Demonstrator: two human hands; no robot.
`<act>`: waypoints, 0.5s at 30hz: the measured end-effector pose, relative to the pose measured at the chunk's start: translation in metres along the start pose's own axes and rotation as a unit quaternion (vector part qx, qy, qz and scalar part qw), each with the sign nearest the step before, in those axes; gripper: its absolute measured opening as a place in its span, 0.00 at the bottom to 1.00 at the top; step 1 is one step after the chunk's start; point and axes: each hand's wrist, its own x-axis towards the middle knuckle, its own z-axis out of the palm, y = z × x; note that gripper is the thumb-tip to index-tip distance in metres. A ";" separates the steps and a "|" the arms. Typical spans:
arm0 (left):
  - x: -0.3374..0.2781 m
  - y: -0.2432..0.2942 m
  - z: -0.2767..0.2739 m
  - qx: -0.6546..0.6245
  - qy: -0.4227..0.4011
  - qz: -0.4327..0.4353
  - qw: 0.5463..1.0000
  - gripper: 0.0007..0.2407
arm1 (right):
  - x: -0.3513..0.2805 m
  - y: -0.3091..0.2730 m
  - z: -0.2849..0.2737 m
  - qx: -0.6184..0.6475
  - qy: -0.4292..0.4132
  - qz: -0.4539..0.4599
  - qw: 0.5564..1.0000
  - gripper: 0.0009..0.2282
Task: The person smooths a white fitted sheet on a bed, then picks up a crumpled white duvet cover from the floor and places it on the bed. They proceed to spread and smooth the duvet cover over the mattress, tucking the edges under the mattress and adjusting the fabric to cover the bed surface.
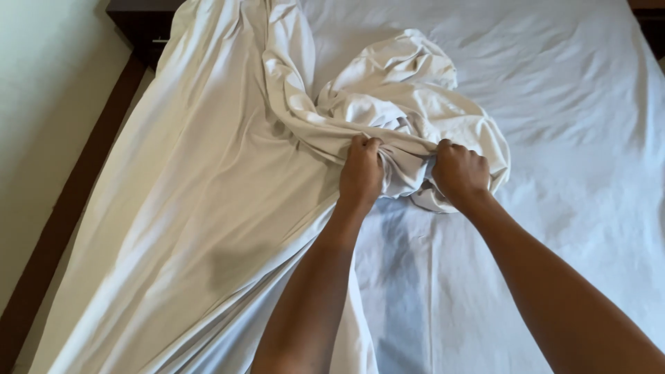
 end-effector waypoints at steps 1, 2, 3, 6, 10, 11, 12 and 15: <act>0.001 0.007 0.005 -0.006 -0.008 0.023 1.000 0.12 | 0.000 0.007 -0.006 0.001 -0.012 0.020 1.000 0.07; 0.000 0.013 0.009 -0.006 -0.011 0.025 1.000 0.12 | -0.002 0.015 -0.007 0.001 -0.013 0.024 1.000 0.07; -0.001 0.019 0.014 -0.011 -0.022 0.036 0.999 0.12 | -0.005 0.022 -0.007 -0.001 -0.021 0.042 0.999 0.06; -0.008 0.034 0.032 -0.021 -0.055 0.070 0.996 0.12 | -0.017 0.058 0.003 -0.010 -0.022 0.071 0.997 0.06; -0.012 0.069 0.033 0.001 -0.149 0.086 0.985 0.11 | -0.032 0.096 -0.004 -0.021 -0.021 0.107 0.994 0.07; -0.012 0.073 0.036 -0.002 -0.152 0.089 0.984 0.11 | -0.037 0.100 -0.007 -0.023 -0.021 0.111 0.993 0.07; -0.012 0.075 0.038 -0.002 -0.160 0.089 0.983 0.12 | -0.041 0.102 -0.010 -0.016 -0.022 0.117 0.993 0.08; -0.020 0.062 0.053 0.035 -0.169 0.100 0.980 0.11 | -0.051 0.101 -0.004 0.013 -0.027 0.120 0.992 0.09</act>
